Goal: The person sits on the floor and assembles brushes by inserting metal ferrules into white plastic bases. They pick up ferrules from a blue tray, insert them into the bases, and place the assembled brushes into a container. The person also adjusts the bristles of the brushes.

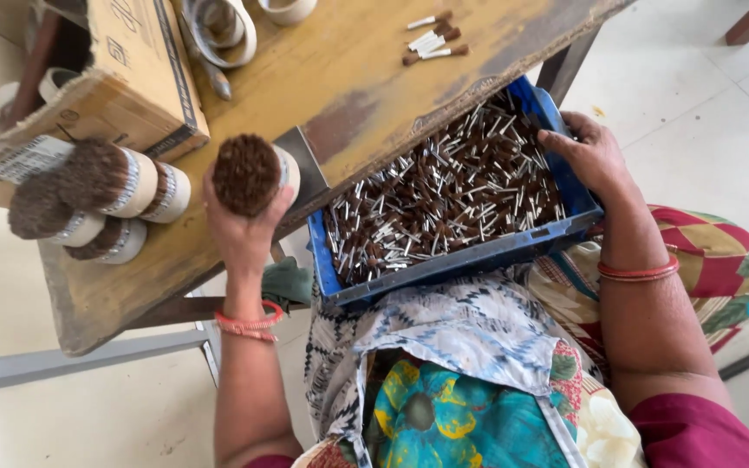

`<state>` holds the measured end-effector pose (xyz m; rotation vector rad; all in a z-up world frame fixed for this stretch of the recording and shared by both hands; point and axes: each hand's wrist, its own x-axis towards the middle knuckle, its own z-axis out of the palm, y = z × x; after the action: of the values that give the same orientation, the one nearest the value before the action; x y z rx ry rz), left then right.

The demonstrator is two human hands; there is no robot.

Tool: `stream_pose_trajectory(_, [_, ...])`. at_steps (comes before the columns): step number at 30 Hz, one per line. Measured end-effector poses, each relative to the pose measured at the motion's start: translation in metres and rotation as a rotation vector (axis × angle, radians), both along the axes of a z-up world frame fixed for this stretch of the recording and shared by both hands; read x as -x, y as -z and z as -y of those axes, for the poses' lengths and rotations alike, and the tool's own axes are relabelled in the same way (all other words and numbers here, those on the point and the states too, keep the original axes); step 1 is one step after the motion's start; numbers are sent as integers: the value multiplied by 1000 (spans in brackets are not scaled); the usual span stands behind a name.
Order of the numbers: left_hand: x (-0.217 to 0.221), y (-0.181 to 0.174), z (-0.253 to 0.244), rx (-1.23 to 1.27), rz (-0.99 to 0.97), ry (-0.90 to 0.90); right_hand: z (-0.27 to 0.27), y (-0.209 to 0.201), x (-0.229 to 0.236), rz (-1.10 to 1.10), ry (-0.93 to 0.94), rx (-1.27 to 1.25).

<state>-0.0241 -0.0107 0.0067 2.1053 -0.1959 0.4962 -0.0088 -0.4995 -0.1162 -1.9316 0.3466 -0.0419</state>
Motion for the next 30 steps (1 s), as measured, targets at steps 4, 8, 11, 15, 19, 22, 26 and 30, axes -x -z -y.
stream_pose_trajectory(4, [44,3,15,956,-148,323,-6,-12,6,45,10,136])
stream_pose_trajectory(8, [65,14,33,1436,-429,606,-20,-35,20,460,21,354])
stream_pose_trajectory(11, [68,21,57,1554,-564,859,-39,-61,33,577,-30,294])
stream_pose_trajectory(15, [68,15,91,1447,-678,688,-97,-90,57,814,-419,119])
stream_pose_trajectory(19, [71,27,116,1315,-775,581,-135,-113,82,847,-668,409])
stream_pose_trajectory(22, [70,14,144,1314,-877,608,-159,-93,89,893,-659,536])
stream_pose_trajectory(26, [65,17,144,1364,-858,643,-164,-77,99,1005,-705,609])
stream_pose_trajectory(30, [62,8,119,1417,-634,593,-157,-75,92,1130,-783,697])
